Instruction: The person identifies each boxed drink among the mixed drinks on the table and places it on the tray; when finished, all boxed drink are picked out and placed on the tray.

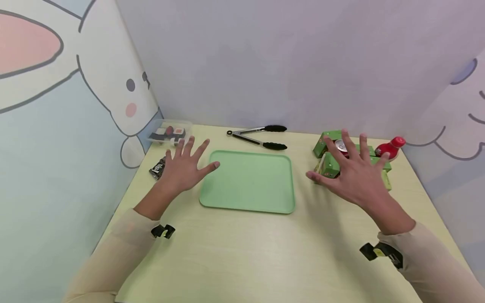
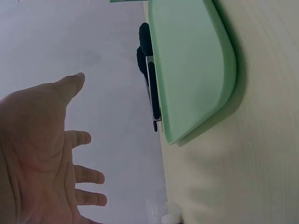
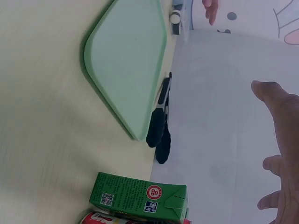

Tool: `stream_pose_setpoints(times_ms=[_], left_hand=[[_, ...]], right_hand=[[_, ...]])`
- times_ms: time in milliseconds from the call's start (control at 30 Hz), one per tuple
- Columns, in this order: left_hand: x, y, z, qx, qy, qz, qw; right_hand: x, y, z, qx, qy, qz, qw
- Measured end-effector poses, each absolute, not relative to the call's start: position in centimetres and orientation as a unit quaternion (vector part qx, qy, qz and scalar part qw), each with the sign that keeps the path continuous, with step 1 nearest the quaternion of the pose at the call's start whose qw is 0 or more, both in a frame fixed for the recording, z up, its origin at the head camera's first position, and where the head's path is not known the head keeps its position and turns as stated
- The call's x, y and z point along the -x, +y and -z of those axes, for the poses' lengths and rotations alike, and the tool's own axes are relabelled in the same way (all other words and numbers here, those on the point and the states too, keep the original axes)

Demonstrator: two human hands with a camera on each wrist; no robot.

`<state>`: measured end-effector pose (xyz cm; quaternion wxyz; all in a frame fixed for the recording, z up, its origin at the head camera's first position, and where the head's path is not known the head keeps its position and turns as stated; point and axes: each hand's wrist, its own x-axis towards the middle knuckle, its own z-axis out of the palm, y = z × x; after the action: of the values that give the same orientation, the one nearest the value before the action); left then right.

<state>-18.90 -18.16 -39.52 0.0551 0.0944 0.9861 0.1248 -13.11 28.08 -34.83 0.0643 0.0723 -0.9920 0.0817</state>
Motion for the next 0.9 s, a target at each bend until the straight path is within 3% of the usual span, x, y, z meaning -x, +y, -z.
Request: stream_pose_setpoints(times_ms=[633,900], left_hand=[[21.3,-17.9,42.8,-0.077,0.971,-0.198,0.114],[22.7,-18.8,43.3,-0.050,0.927,-0.316,0.199]], right_hand=[[13.5,27.6,35.1,-0.073,-0.992,-0.089,0.058],[13.4,27.9,35.2,-0.073,-0.992,-0.089,0.060]])
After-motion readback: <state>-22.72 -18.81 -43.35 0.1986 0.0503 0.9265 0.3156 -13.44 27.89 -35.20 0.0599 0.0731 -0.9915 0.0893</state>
